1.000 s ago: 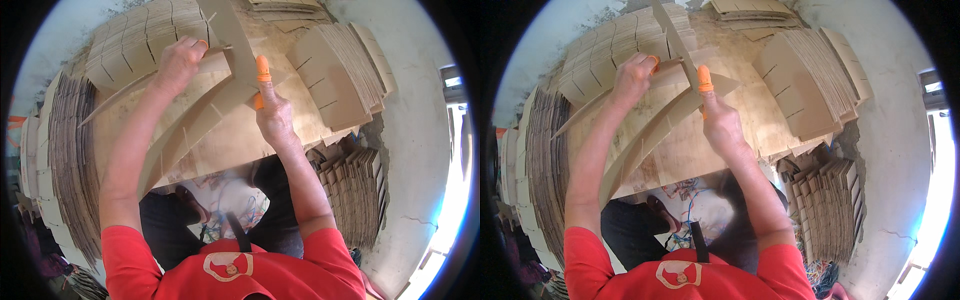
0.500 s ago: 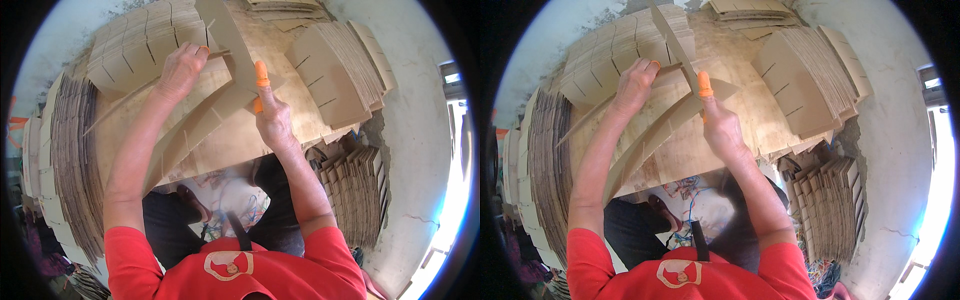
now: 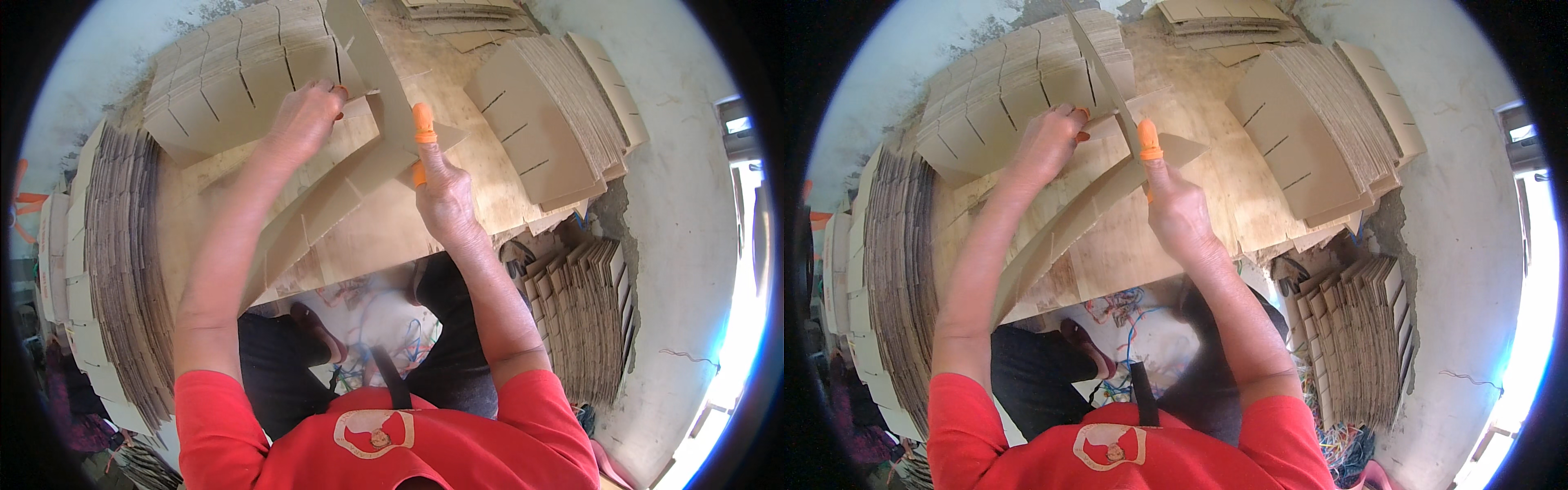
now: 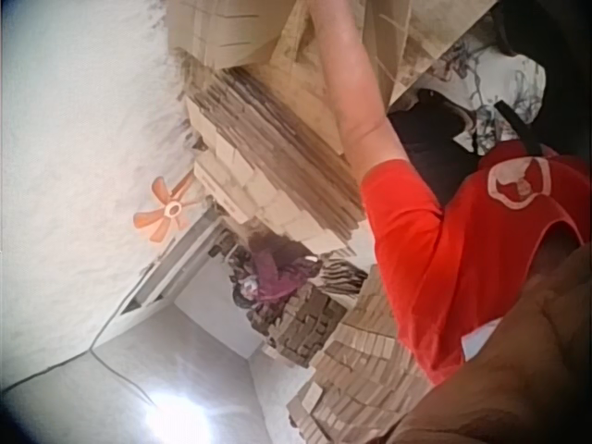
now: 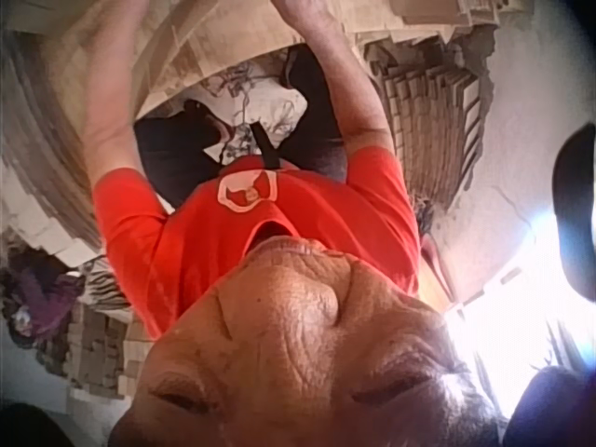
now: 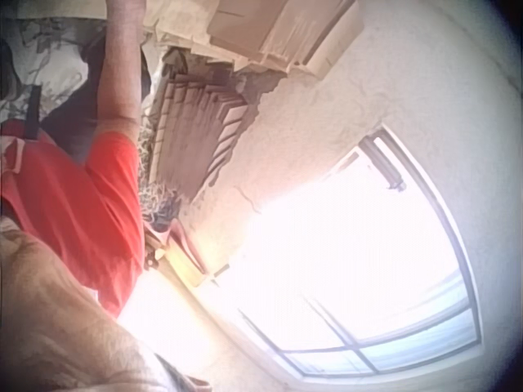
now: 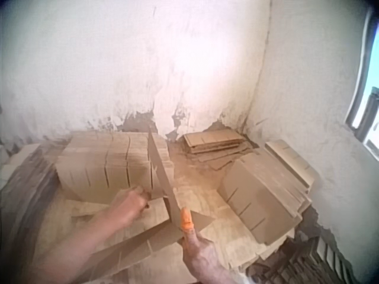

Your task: The person sits on the floor and repeatedly folds pre-cut cardboard sheets into multi-compartment dividers. They align the scored lines, press the folds, and stack the finished dividers on a nearby pile.

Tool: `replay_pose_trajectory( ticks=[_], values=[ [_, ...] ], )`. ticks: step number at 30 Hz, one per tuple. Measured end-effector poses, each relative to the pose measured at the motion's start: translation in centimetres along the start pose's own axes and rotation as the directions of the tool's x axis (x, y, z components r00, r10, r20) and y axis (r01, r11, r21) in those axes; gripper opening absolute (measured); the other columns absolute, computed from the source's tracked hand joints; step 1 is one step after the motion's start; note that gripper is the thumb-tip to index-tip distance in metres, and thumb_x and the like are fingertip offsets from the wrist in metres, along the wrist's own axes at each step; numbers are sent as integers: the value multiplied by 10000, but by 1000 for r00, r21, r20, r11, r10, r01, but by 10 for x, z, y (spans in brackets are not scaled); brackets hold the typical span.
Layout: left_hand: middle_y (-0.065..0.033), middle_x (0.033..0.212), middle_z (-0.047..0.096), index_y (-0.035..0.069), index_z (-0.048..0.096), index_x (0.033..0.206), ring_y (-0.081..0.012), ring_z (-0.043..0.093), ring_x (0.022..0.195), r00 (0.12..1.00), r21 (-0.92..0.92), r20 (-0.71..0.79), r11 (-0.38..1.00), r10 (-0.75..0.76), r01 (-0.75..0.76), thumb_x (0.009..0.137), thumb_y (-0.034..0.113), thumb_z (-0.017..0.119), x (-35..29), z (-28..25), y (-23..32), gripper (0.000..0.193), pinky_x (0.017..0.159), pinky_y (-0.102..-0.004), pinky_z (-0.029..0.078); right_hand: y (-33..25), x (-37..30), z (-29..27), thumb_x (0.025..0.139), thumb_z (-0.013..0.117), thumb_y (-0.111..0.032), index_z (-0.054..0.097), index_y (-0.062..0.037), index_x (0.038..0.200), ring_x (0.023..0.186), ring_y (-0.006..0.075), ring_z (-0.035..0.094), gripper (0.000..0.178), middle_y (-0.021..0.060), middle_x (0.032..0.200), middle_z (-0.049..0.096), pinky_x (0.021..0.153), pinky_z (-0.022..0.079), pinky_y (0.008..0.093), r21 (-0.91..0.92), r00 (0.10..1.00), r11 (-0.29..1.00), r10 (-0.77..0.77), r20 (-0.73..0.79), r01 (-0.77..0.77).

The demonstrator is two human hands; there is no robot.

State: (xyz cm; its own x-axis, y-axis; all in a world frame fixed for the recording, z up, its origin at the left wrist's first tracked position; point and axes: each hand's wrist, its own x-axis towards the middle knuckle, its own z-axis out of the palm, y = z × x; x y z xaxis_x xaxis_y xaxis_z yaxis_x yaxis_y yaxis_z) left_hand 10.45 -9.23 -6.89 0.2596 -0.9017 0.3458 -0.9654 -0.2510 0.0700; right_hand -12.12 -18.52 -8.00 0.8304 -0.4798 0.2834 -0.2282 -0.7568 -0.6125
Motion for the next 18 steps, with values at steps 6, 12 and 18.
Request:
replay_pose_trajectory(
  ticks=[6,12,18],
  values=[
    [-121,879,642,27,681,860,-280,639,907,996,93,-82,996,21,-14,702,-61,626,2,6,0,189,683,-383,563,3,-1,1,773,496,137,199,-253,1555,764,330,642,924,162,1007,639,684,546,398,-52,997,997,-62,-44,59],
    [-86,841,619,38,684,843,-253,620,853,962,70,-251,993,112,-97,692,-52,628,-1,-5,6,185,632,-363,551,2,-3,0,745,525,140,251,-219,1540,822,352,658,915,191,1175,632,700,564,395,-89,981,984,-161,-108,152],
    [-84,835,615,26,672,865,-236,620,853,973,-57,-189,988,132,-145,727,20,645,-15,-32,37,141,600,-361,531,16,0,15,742,497,147,191,-201,1554,830,380,656,935,220,1203,613,679,565,412,-100,994,991,-95,-60,89]
  ],
)
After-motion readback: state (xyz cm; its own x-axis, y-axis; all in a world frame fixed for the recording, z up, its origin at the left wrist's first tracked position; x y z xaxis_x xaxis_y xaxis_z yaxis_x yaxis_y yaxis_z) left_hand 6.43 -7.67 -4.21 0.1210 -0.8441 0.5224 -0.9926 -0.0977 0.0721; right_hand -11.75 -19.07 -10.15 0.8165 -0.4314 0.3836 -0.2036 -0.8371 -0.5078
